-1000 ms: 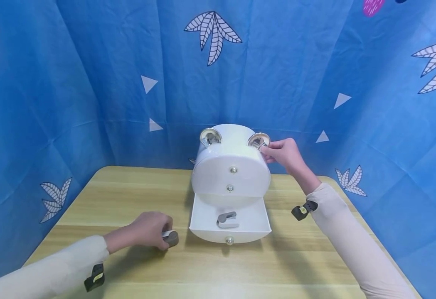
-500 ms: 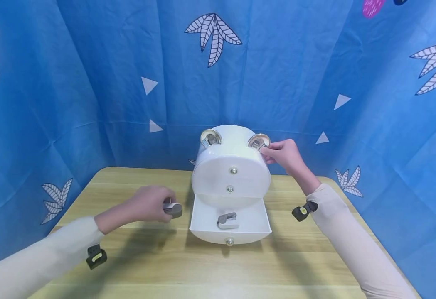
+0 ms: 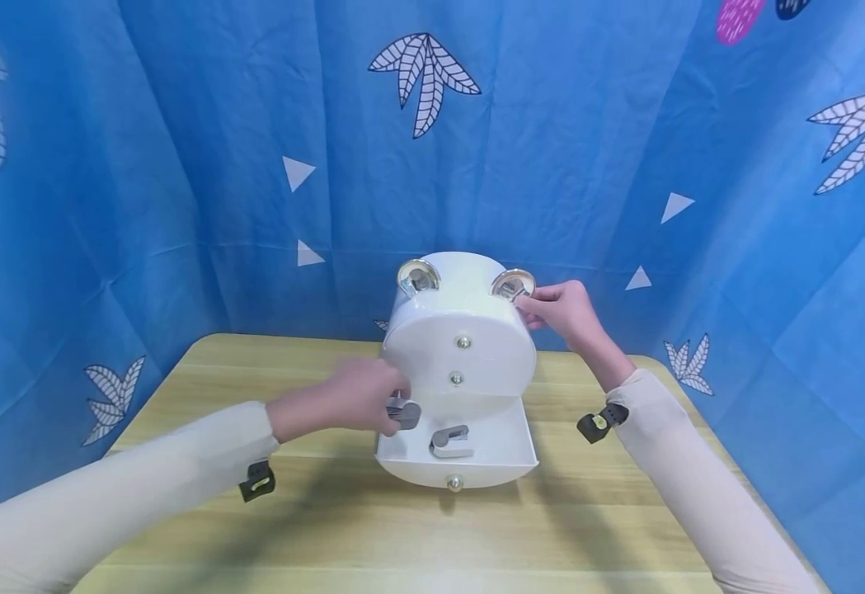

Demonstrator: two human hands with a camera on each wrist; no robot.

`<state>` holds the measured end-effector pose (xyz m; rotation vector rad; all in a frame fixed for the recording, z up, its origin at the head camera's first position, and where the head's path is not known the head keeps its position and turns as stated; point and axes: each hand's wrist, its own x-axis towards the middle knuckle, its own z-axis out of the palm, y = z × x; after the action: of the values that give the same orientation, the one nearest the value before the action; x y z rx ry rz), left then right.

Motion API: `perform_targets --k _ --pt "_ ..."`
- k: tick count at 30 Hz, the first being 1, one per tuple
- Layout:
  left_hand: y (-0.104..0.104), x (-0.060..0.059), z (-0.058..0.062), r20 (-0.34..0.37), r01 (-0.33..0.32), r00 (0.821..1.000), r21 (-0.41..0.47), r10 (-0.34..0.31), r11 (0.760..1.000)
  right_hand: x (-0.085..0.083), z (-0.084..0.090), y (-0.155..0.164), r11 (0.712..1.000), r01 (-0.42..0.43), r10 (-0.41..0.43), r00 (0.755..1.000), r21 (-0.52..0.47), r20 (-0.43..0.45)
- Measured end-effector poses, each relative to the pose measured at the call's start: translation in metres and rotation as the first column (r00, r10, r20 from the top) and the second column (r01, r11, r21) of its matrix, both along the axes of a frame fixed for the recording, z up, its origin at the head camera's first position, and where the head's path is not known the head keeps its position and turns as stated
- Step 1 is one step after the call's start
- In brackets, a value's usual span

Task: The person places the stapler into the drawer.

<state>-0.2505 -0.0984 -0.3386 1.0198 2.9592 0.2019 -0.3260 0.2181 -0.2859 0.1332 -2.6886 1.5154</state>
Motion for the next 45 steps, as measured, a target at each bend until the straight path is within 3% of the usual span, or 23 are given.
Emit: perform_targets --k 7,15,23,33,40,45 --pt "0.023 -0.004 -0.006 0.029 0.043 0.999 -0.085 -0.041 0.995 -0.001 -0.001 0.001 1.000 -0.002 0.002 1.000 -0.017 0.004" --pt "0.037 -0.011 -0.016 0.011 0.077 0.997 -0.174 -0.076 0.982 -0.002 0.001 0.002 0.999 -0.006 0.006 1.000 -0.036 0.008" --pt "0.046 -0.012 -0.022 0.037 0.035 0.999 -0.267 -0.026 0.963 -0.002 0.000 0.001 1.000 0.002 -0.002 1.000 -0.023 0.010" --pt "0.049 -0.018 -0.031 0.044 0.044 0.998 -0.242 -0.034 0.969 -0.003 0.000 0.002 1.000 -0.001 0.001 1.000 -0.010 0.006" --pt "0.053 -0.020 -0.026 -0.037 0.056 0.997 -0.234 -0.067 0.971 -0.004 0.000 0.001 1.000 0.004 -0.004 1.000 0.005 0.009" --pt "0.055 -0.019 -0.019 -0.017 0.048 0.998 -0.217 -0.053 0.975 -0.005 -0.001 0.002 1.000 0.005 -0.004 1.000 -0.009 0.013"
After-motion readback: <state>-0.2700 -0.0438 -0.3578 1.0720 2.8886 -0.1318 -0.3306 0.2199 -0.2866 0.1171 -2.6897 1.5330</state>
